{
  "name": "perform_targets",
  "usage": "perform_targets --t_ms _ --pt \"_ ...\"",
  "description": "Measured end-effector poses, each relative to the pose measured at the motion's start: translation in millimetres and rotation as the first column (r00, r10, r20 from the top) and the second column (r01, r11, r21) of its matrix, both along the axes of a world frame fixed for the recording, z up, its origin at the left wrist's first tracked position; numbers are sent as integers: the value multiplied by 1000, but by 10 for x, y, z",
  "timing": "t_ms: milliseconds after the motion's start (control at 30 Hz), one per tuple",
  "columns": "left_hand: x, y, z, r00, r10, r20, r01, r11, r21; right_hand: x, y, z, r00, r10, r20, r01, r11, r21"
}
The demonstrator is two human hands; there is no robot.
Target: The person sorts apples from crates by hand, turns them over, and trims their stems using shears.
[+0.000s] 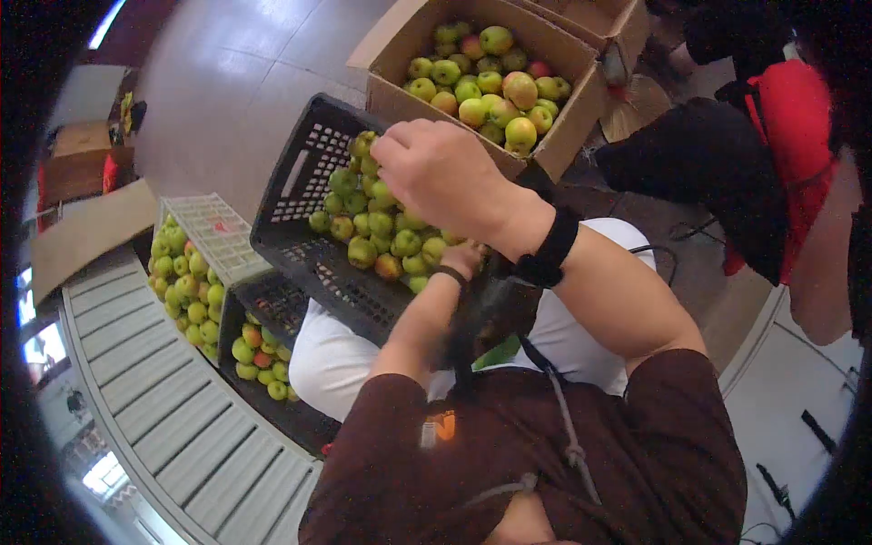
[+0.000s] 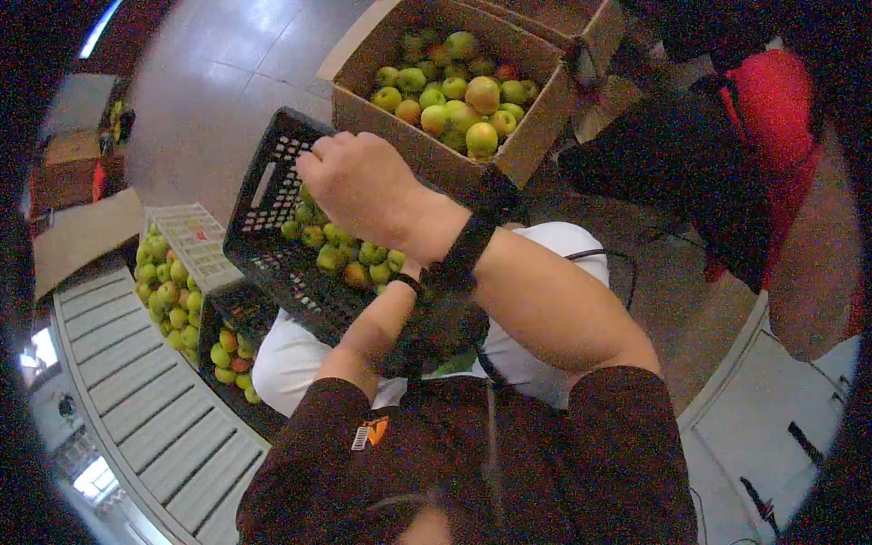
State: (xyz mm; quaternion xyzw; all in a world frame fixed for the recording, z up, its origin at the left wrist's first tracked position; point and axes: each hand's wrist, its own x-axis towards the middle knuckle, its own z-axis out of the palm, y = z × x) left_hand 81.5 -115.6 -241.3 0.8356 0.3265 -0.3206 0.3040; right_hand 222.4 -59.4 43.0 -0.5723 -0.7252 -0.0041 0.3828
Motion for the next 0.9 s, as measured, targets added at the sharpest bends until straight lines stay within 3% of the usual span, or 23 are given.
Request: perform_targets --t_ms 233,333,433,467,533,633,733,767,900 --pt "-14 59 40 963 247 109 -236 966 -108 29 7 -22 1000 -9 29 11 998 -65" --pt "-3 208 379 795 538 282 -431 826 -363 38 -2 -13 1000 -22 7 23 995 -97" --pt "-1 497 888 637 722 268 -487 647 -586 70 -2 -71 995 -38 -97 18 980 -199" --pt "26 569 1301 520 850 82 -538 400 -742 107 17 -97 989 -33 -143 -2 971 -240" --pt "-65 566 1737 219 975 -46 -361 37 -932 215 73 -148 973 -24 -230 -52 947 -318" --pt "-298 725 2071 137 943 -304 -237 -267 -934 354 121 -72 897 -38 -441 -170 891 -422" --pt "-453 803 2341 171 949 -266 -195 -232 -953 245 109 -79 829 120 -547 -368 853 -371" --pt "-469 802 2425 167 951 -261 -166 -234 -958 218 120 -95 825 176 -537 -450 779 -436" --pt "-534 823 2452 71 976 -205 -181 -190 -965 66 93 -83 793 235 -562 -545 687 -481"
